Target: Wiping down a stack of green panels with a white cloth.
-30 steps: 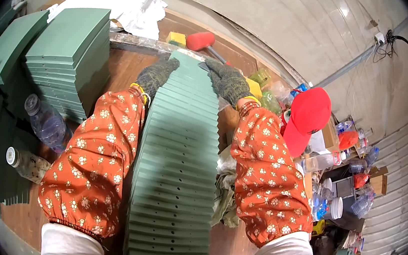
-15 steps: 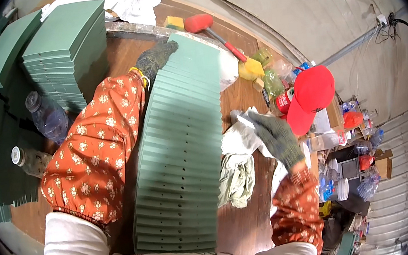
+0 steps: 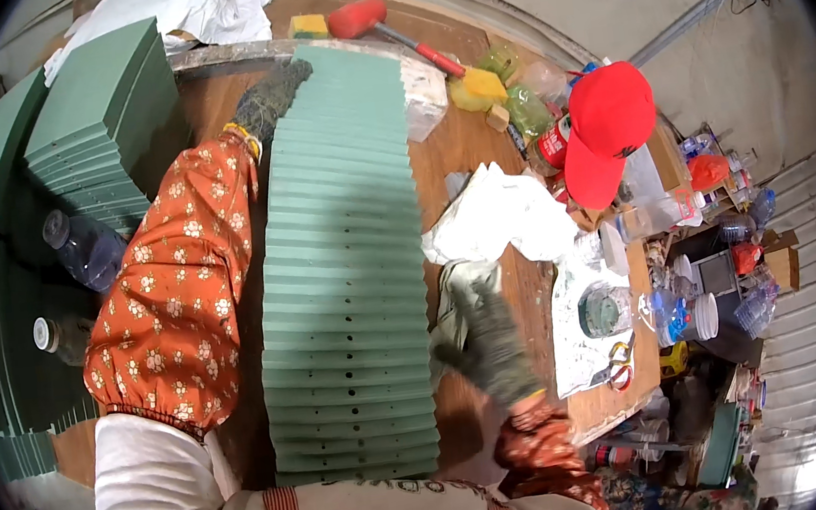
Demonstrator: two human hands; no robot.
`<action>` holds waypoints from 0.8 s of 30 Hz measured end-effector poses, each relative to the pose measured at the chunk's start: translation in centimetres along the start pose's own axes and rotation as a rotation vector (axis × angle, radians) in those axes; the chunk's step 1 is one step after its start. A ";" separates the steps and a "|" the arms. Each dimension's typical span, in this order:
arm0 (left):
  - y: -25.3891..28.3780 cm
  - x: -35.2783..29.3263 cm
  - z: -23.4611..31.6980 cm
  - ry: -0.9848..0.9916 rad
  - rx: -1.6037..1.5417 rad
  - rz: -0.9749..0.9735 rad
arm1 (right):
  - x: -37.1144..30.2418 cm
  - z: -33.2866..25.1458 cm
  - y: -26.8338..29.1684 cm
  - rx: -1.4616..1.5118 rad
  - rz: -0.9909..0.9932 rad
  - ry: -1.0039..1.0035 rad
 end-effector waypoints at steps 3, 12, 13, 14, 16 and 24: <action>1.2 2.0 -2.6 -0.167 0.248 0.001 | 0.5 -1.3 -3.7 -0.263 0.044 0.005; 1.0 0.4 -0.2 -0.082 0.049 -0.016 | 9.3 -0.8 7.8 0.571 0.539 -0.034; 1.1 0.3 -0.2 -0.081 0.053 -0.014 | 12.0 -2.3 8.9 0.571 0.546 0.123; 0.9 0.4 -0.1 -0.083 0.051 -0.016 | 14.8 -4.3 10.1 0.563 0.554 0.282; 0.9 0.3 -0.5 -0.077 0.046 -0.009 | 19.3 -9.1 11.5 0.676 0.242 0.191; 1.1 -0.1 -0.5 -0.082 0.015 -0.006 | 28.6 -8.7 7.2 -0.120 0.099 0.664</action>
Point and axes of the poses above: each hand's wrist, its own x-axis towards the middle knuckle, its own y-axis out of the back of the hand, z = x × y, the point moved 1 cm from there along x, towards the middle knuckle
